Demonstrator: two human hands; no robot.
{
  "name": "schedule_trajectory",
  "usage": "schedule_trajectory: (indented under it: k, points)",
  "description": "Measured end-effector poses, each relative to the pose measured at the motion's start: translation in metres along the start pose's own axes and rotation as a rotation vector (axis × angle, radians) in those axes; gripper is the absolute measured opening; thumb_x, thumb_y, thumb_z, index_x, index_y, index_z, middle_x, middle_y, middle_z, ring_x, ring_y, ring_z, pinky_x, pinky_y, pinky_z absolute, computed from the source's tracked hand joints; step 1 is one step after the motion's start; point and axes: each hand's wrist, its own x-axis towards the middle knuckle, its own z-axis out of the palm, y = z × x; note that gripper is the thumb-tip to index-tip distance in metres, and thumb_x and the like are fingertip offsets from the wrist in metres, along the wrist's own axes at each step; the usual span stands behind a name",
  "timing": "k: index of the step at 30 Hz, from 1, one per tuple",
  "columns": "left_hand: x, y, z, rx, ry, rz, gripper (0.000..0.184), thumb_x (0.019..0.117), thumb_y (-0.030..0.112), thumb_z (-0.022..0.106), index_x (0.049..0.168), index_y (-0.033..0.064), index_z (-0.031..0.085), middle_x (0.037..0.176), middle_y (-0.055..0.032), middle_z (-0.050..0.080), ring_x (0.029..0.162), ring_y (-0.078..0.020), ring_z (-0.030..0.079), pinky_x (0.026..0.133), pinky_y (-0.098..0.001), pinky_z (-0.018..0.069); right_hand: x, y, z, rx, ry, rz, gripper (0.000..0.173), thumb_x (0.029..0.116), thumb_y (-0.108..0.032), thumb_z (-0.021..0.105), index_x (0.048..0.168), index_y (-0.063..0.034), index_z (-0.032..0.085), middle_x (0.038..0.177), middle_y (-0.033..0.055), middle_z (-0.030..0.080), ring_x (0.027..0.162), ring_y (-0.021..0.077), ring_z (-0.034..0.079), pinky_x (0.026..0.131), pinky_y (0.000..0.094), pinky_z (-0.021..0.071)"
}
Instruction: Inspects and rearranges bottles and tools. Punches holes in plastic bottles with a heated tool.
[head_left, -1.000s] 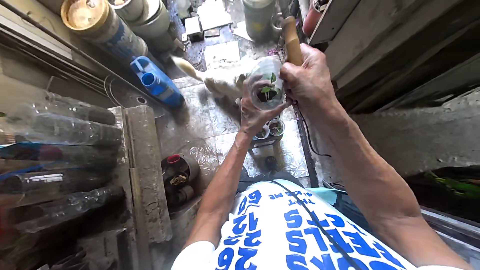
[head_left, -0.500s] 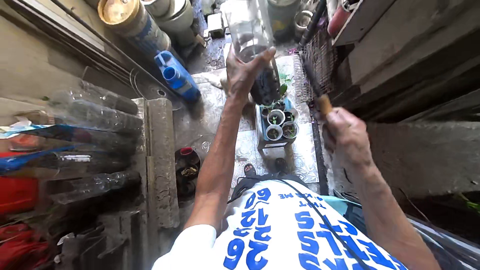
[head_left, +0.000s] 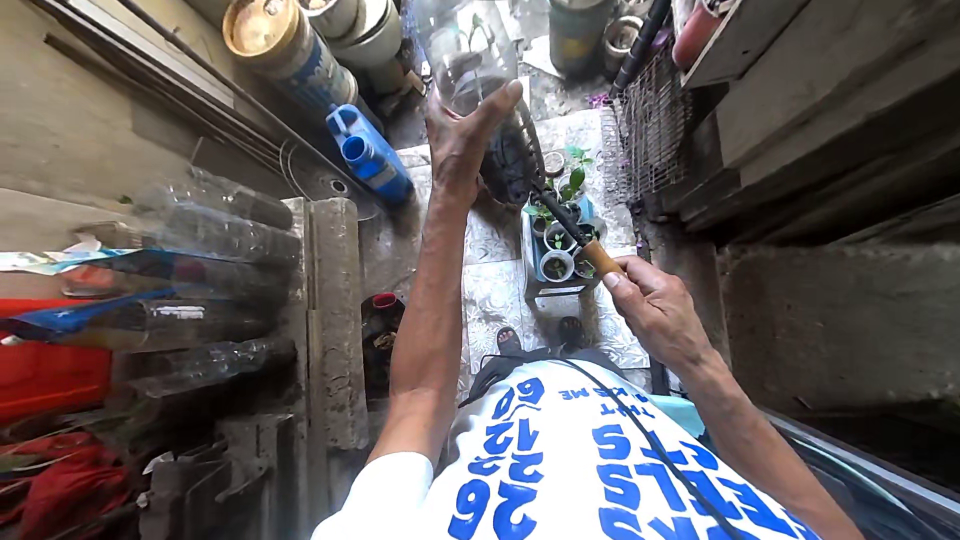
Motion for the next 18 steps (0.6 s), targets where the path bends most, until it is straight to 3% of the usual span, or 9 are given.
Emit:
schedule_trajectory:
  k: [6,12,18]
  points:
    - [-0.0046,-0.0012,-0.0014,0.038,0.020,0.022,0.091,0.0670,0.028,0.091,0.138,-0.0038,0.045,0.122,-0.0160,0.064,0.111,-0.0198,0.067,0.096,-0.0370,0.0592,0.0032,-0.0023,0.0029,-0.033,-0.002,0.004,0.034,0.1068,-0.038,0.045,0.116,-0.0138,0.068,0.060,-0.0072,0.047,0.046,0.0037,0.043,0.044,0.0233,0.0400]
    - [-0.0069,-0.0042,-0.0012,0.022,0.003,0.061,0.077,0.0680,0.022,0.091,0.131,-0.0023,0.053,0.115,-0.0137,0.067,0.107,-0.0190,0.068,0.094,-0.0371,0.0598,0.0047,-0.0041,0.0020,-0.144,0.028,-0.059,0.033,0.1062,-0.037,0.048,0.113,-0.0128,0.069,0.061,-0.0076,0.049,0.046,0.0022,0.043,0.043,0.0230,0.0385]
    - [-0.0054,-0.0051,-0.0003,0.018,0.005,0.050,0.077,0.0683,0.022,0.091,0.131,-0.0020,0.053,0.115,-0.0141,0.067,0.107,-0.0196,0.068,0.094,-0.0375,0.0600,0.0040,-0.0063,0.0096,-0.145,0.054,-0.070,0.033,0.1065,-0.035,0.048,0.113,-0.0103,0.069,0.061,-0.0072,0.050,0.047,0.0013,0.045,0.044,0.0214,0.0405]
